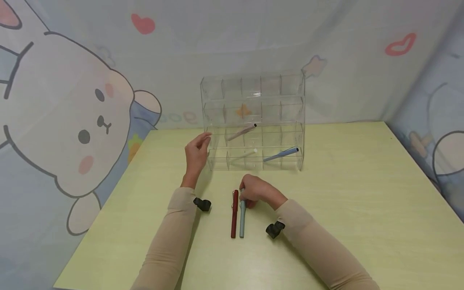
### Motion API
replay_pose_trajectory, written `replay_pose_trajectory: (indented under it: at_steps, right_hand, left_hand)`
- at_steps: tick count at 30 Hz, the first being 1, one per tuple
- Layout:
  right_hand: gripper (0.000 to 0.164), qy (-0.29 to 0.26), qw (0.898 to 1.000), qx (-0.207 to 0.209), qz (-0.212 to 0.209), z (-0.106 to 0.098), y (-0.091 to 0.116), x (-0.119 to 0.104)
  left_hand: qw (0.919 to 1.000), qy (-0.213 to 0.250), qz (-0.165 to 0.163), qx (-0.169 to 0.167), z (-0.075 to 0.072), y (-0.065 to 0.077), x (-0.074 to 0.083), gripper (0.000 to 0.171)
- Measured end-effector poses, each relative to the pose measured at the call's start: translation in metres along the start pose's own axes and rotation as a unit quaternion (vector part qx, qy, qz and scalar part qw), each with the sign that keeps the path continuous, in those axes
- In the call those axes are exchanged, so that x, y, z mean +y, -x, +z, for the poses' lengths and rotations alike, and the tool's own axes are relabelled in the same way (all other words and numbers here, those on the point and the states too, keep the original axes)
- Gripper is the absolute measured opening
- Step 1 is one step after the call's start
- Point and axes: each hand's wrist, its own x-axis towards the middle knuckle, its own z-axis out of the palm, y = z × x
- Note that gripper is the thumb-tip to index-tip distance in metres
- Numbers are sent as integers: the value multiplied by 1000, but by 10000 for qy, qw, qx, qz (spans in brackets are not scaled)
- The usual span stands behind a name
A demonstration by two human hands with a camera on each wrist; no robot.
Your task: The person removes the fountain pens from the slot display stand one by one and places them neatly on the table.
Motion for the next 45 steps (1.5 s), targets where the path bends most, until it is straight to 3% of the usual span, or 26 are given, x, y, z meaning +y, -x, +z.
replay_pose_trajectory:
  at_steps: [6, 18, 29, 45]
  right_hand:
    - [20, 235, 9997, 2, -92, 2, 2, -2]
    - [23, 568, 9983, -32, -102, 3, 3, -4]
    - [35, 418, 9991, 21, -48, 3, 4, -4]
    - [35, 614, 9980, -36, -177, 2, 1, 0]
  left_hand:
    - [10000, -24, 44, -14, -1, 0, 0, 20]
    - [10000, 13, 79, -50, 0, 0, 0, 20]
    - [10000, 3, 69, -6, 0, 0, -1, 20]
    - [9999, -37, 123, -15, 0, 0, -1, 19]
